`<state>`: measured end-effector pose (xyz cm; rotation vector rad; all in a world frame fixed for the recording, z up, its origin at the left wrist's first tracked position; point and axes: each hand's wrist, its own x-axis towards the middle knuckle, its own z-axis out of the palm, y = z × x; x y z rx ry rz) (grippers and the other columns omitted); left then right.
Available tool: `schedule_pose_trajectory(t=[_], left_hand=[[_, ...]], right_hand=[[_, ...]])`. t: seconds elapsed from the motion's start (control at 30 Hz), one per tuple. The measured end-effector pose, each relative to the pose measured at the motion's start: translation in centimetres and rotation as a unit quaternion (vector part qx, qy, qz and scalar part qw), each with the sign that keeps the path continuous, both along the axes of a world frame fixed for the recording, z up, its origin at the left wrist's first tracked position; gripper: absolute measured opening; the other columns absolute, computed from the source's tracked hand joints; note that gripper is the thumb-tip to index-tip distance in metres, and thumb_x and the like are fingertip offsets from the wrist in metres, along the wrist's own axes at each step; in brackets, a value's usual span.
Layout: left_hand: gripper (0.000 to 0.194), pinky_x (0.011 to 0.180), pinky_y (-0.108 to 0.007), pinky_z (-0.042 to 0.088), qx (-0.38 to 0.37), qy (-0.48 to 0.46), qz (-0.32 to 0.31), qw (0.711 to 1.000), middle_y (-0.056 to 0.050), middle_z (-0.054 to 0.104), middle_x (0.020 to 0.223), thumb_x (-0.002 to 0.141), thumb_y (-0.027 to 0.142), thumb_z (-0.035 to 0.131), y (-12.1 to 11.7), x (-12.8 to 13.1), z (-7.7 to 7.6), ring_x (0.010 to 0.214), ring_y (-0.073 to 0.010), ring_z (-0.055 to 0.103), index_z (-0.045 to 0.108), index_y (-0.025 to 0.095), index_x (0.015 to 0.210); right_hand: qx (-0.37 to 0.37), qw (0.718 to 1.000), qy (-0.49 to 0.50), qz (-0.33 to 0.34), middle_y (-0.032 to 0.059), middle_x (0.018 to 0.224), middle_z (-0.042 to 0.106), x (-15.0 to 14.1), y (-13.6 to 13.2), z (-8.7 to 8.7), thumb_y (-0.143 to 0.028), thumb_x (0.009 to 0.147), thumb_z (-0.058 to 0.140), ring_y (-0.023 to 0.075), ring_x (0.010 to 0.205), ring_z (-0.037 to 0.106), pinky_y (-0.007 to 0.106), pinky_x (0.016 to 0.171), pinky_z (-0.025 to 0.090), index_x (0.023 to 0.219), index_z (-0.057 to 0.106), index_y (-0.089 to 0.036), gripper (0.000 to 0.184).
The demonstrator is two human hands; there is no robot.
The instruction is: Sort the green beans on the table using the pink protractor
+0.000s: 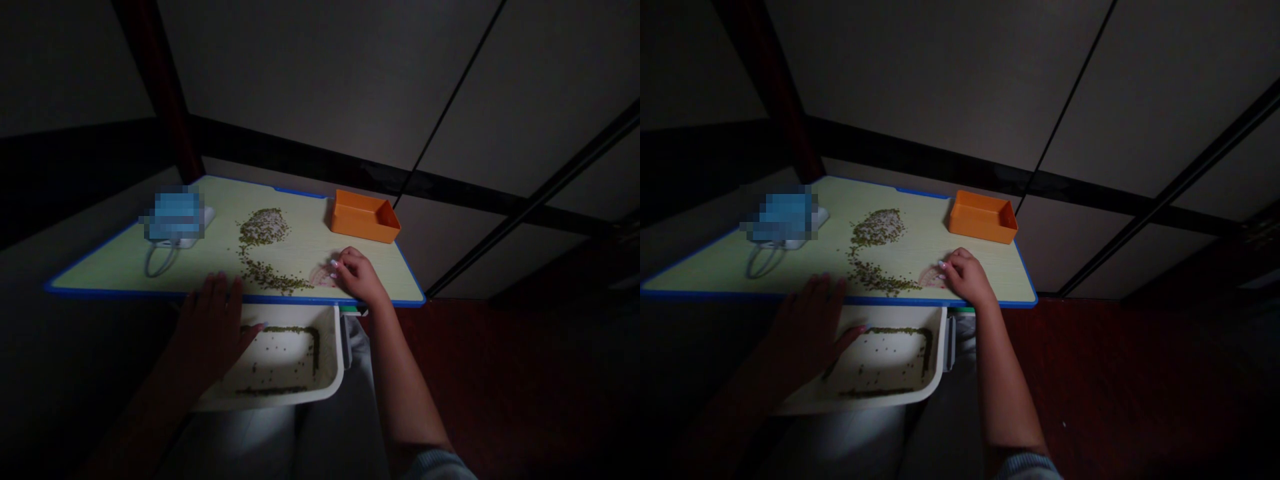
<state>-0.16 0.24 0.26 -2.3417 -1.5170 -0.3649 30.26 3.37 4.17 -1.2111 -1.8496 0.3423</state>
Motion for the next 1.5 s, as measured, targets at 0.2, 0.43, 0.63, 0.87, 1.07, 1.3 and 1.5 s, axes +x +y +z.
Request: schedule_pose_trajectory(t=[0.2,0.43,0.63,0.87,1.07,1.3,1.5], left_hand=[[0.082,0.109,-0.062,0.036,-0.008,-0.003,0.004,1.0,-0.036,0.042,0.146,0.082,0.055,0.044,-0.01,0.06,0.06,0.139,-0.0476,0.039,0.037,-0.001,0.141],[0.081,0.111,-0.063,0.034,-0.009,-0.006,0.002,1.0,-0.037,0.04,0.147,0.082,0.052,0.045,-0.12,0.06,-0.03,0.14,-0.0482,0.037,0.035,-0.002,0.141],[0.08,0.109,-0.063,0.035,-0.01,-0.008,0.005,1.0,-0.036,0.041,0.146,0.081,0.052,0.047,-0.09,0.08,0.01,0.139,-0.0484,0.039,0.037,-0.002,0.14],[0.08,0.11,-0.061,0.035,-0.003,0.0,0.004,1.0,-0.036,0.041,0.146,0.083,0.053,0.043,-0.14,0.11,0.1,0.14,-0.0467,0.039,0.035,-0.001,0.141],[0.08,0.109,-0.062,0.035,0.007,0.005,0.0,1.0,-0.037,0.041,0.146,0.082,0.052,0.047,-0.07,0.01,-0.13,0.139,-0.0488,0.039,0.037,-0.003,0.14],[0.08,0.108,-0.063,0.037,0.01,0.0,-0.003,1.0,-0.037,0.041,0.146,0.082,0.051,0.045,-0.17,0.06,-0.05,0.139,-0.0485,0.039,0.036,-0.002,0.141],[0.082,0.109,-0.063,0.035,0.01,-0.006,-0.003,1.0,-0.038,0.039,0.146,0.081,0.051,0.047,0.04,0.14,-0.31,0.14,-0.0494,0.038,0.035,-0.003,0.141]], right_hand=[[-0.004,1.0,0.005,0.005,0.0022,0.077,0.051,-0.17,-0.08,0.24,-0.031,0.092,0.054,0.0167,0.075,0.051,0.03,0.069,0.042,0.066,0.05,-0.021,0.029],[-0.003,1.0,0.015,0.017,0.0027,0.078,0.052,-0.18,0.0,0.18,-0.032,0.092,0.054,0.0168,0.076,0.052,0.03,0.072,0.042,0.066,0.053,-0.02,0.029],[0.002,1.0,0.015,0.025,0.0024,0.078,0.053,-0.08,0.12,-0.01,-0.03,0.091,0.056,0.0165,0.077,0.052,0.03,0.071,0.042,0.066,0.054,-0.02,0.027],[0.021,0.998,0.046,0.026,0.0023,0.077,0.052,-0.07,0.2,-0.02,-0.029,0.092,0.056,0.0163,0.076,0.052,0.03,0.07,0.042,0.066,0.052,-0.02,0.028],[0.017,0.999,0.042,0.013,0.0022,0.077,0.051,0.08,0.3,-0.1,-0.029,0.091,0.056,0.0162,0.075,0.051,0.03,0.07,0.042,0.065,0.052,-0.02,0.028],[-0.002,0.999,0.031,0.022,0.0022,0.078,0.051,0.1,0.2,-0.07,-0.029,0.09,0.057,0.0165,0.075,0.051,0.03,0.069,0.041,0.064,0.053,-0.02,0.027],[0.007,0.999,0.022,0.03,0.0021,0.078,0.051,-0.16,0.18,0.07,-0.028,0.09,0.057,0.0165,0.076,0.051,0.03,0.07,0.041,0.066,0.054,-0.02,0.026]])
